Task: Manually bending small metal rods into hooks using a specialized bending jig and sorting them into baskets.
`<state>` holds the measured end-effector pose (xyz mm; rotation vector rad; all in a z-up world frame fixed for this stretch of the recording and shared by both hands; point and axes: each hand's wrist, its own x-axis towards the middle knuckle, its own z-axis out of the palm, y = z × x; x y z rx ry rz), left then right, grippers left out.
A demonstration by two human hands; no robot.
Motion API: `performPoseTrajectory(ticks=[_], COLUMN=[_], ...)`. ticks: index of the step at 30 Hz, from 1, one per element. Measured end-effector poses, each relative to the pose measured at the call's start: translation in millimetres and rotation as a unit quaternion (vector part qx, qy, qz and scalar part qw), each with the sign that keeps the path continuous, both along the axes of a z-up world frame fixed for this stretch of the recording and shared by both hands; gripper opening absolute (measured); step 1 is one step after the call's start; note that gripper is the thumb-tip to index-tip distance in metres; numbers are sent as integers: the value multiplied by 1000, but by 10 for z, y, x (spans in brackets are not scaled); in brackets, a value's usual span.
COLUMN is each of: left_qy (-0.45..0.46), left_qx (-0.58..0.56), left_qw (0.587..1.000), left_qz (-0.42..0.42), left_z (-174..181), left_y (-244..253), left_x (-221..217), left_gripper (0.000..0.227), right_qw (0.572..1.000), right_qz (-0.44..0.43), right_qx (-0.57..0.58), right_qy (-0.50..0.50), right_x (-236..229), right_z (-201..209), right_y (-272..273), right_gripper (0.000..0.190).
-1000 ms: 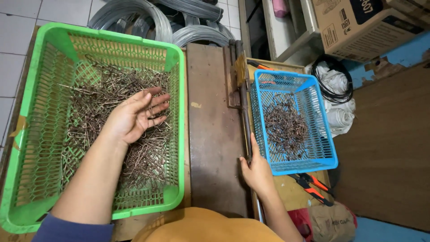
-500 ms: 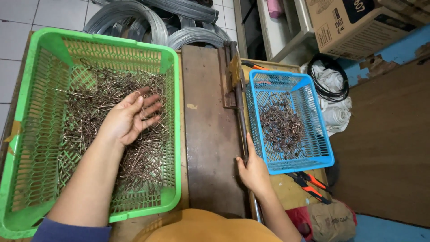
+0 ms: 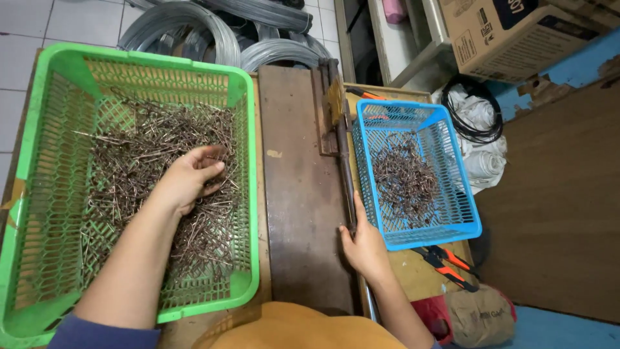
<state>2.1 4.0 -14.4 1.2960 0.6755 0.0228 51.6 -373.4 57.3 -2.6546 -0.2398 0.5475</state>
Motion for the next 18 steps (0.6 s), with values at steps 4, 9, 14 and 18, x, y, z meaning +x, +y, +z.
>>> performPoseTrajectory(ticks=[4, 9, 14, 18], left_qy=[-13, -10, -51, -65], left_qx=[-30, -61, -69, -78], left_qw=[999, 998, 996, 995], left_qz=[13, 13, 13, 23], left_z=[-87, 1, -151, -191], left_y=[13, -9, 34, 39], left_x=[15, 17, 57, 66], left_gripper=[59, 50, 48, 45], right_qw=[1000, 1000, 1000, 1000], right_qz=[1, 3, 7, 7], right_qx=[10, 2, 7, 4], right_qy=[-1, -4, -7, -6], right_x=[17, 18, 38, 17], right_z=[-60, -65, -125, -55], right_y=[-33, -26, -55, -25], right_gripper=[93, 93, 93, 93])
